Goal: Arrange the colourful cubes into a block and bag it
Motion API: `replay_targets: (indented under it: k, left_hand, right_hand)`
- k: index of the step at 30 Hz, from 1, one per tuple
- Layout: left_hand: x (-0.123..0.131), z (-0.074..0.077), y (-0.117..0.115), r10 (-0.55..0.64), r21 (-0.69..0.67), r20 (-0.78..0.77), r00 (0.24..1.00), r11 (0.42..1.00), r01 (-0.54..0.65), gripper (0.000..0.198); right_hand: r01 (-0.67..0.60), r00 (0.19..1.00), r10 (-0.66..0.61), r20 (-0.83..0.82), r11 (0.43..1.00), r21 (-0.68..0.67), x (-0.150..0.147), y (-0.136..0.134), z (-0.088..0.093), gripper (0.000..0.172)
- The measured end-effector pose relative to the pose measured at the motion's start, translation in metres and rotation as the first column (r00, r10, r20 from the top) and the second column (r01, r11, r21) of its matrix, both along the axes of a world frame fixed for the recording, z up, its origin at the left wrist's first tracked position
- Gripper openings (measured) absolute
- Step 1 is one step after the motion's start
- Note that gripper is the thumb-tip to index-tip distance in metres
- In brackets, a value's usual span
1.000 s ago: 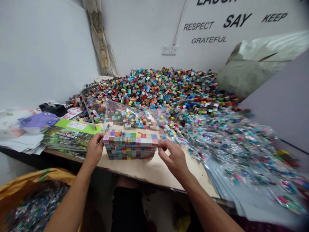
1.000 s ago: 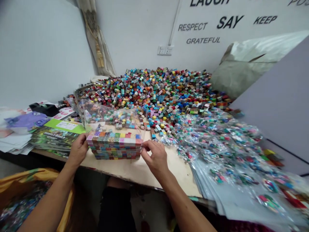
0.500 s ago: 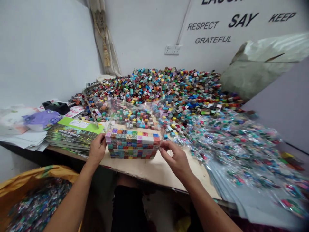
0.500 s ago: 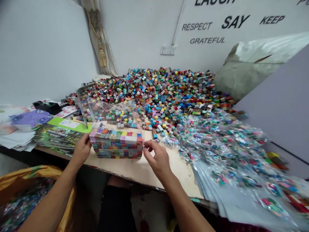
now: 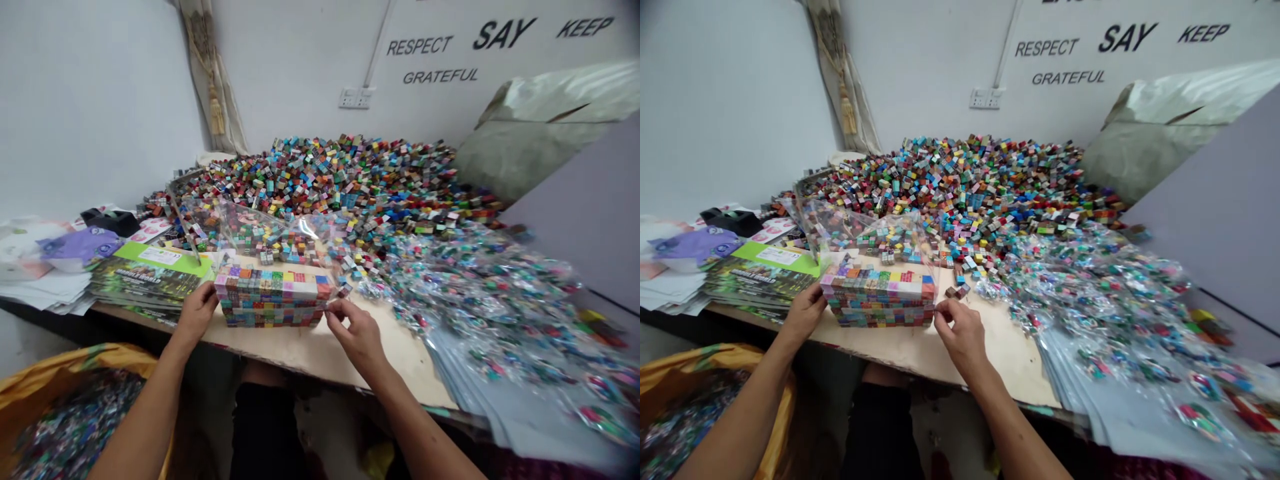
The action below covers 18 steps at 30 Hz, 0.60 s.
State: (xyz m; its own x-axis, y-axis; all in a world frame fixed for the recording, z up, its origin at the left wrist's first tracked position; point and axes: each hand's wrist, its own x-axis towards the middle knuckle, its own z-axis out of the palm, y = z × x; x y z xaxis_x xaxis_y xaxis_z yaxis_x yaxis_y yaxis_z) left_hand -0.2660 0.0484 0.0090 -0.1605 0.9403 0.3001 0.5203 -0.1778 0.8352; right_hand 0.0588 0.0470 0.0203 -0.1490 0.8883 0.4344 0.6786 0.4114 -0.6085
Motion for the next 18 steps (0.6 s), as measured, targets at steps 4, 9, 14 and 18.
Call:
replay_targets:
  k: [4,9,14,18]
  left_hand:
    - [0.0,0.001,-0.001,0.025,0.03,-0.11,0.994,0.999,-0.021,0.023]
    - [0.001,-0.003,-0.001,0.073,0.074,-0.259,0.963,0.996,-0.056,0.019]
    - [0.004,-0.013,0.0,0.095,0.036,-0.288,0.953,0.995,-0.088,0.017]
    - [0.005,-0.016,-0.003,0.092,0.042,-0.23,0.969,0.995,-0.085,0.022]
  right_hand:
    - [0.016,0.997,-0.019,0.07,0.999,0.044,-0.003,0.003,-0.001,0.014]
    - [-0.007,0.996,0.005,0.094,1.0,0.028,-0.002,0.002,0.002,0.014]
    - [-0.006,0.994,0.002,0.113,0.999,0.031,-0.004,0.001,0.001,0.015]
    - [-0.001,0.991,-0.002,0.131,1.0,0.024,-0.005,0.002,0.0,0.015]
